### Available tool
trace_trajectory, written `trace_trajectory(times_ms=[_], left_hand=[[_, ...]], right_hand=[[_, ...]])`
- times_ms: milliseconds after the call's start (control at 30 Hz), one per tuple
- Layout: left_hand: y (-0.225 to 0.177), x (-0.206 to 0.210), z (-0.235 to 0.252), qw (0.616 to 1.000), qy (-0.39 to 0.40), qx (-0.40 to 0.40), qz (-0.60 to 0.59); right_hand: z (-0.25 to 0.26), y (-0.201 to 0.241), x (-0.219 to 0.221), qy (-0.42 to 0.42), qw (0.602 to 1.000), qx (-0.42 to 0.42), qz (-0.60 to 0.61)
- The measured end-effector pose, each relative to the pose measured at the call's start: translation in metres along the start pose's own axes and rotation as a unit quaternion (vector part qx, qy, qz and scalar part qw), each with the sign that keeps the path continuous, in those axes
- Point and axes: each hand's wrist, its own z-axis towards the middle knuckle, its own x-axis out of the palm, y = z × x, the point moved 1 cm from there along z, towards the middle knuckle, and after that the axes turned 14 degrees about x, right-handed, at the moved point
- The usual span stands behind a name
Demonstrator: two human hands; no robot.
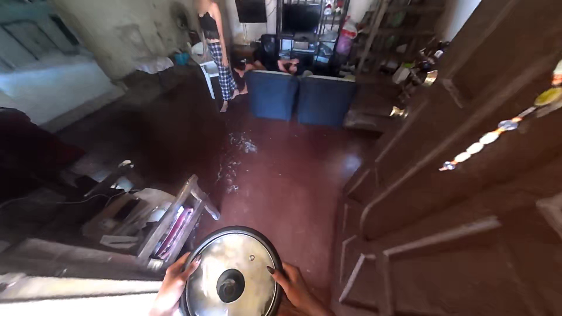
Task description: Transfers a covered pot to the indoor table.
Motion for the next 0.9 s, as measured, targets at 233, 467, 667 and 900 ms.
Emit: trace_trajectory(times_ms=[233,467,667,900], left_hand=[[0.079,0.009,0.207,0.999,0.038,-0.012,0.014],[0.081,0.017,0.349,0.996,0.041,-0.077,0.001],[0.101,0.042,0.471,0.997,-0.005,-0.077,-0.028],[0.109,0.06,0.582,0.982,-0.153,-0.085,-0.072]], right_hand=[[0.216,0.031,0.008,-0.014,1.0,0.014,0.009],[0.345,0.108,-0.003,-0.037,0.996,0.067,0.035],[0.486,0.171,-0.043,0.0,0.997,0.075,-0.006],[0.637,0.312,-0.074,0.078,0.989,0.036,-0.124]])
